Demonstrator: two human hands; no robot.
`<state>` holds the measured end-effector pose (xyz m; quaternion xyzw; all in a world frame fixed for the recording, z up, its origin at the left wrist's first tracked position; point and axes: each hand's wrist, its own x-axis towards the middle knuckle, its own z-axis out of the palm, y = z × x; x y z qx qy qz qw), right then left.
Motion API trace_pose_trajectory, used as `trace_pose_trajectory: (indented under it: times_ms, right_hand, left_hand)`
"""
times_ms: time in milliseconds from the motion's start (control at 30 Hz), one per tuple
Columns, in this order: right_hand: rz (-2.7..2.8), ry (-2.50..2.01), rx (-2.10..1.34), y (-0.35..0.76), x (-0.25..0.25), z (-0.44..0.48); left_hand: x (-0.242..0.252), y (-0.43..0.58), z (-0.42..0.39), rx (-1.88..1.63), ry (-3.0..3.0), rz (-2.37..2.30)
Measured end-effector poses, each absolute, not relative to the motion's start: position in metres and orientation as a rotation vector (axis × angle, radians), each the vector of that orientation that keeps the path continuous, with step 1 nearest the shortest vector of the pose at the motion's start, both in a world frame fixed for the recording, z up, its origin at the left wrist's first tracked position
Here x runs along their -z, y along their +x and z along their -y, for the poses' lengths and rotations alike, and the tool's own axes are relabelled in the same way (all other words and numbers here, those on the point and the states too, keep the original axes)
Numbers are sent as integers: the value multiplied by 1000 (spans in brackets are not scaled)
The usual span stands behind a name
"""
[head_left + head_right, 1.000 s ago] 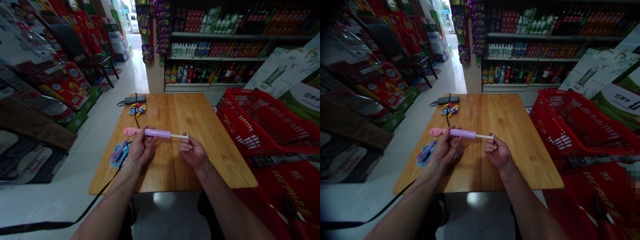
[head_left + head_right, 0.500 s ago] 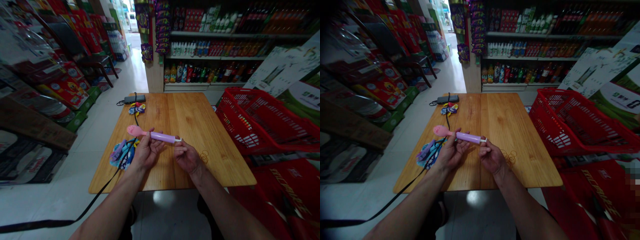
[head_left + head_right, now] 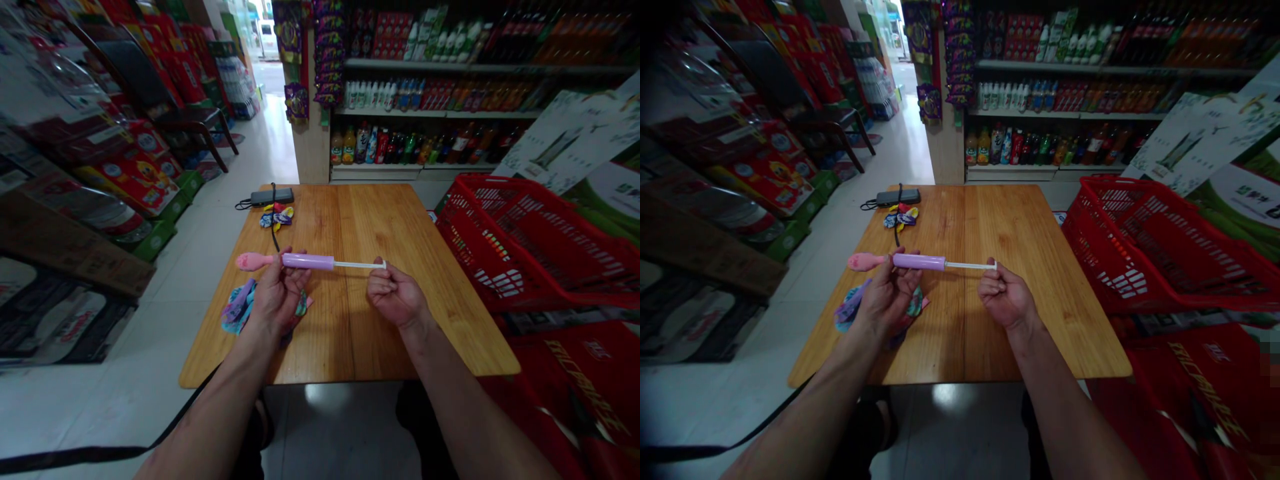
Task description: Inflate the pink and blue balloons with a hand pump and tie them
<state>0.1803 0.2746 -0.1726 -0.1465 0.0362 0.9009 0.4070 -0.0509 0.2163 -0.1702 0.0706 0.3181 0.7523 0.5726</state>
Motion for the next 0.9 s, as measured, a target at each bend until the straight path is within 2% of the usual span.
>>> trace_pose_trajectory:
  times_ms: [200,633,900]
  right_hand:
    - [-84,-429,-2363,162,182,-259]
    - [-157,-303,-2271,183,176,-273]
    - [-86,-370,-2405,156,192,-256]
  left_hand:
    - [182,-27,-206,-1507,200,-748]
    - [170,-47,-213,-1651,204,-830]
    - [180,-27,-201,-1568,285,-819]
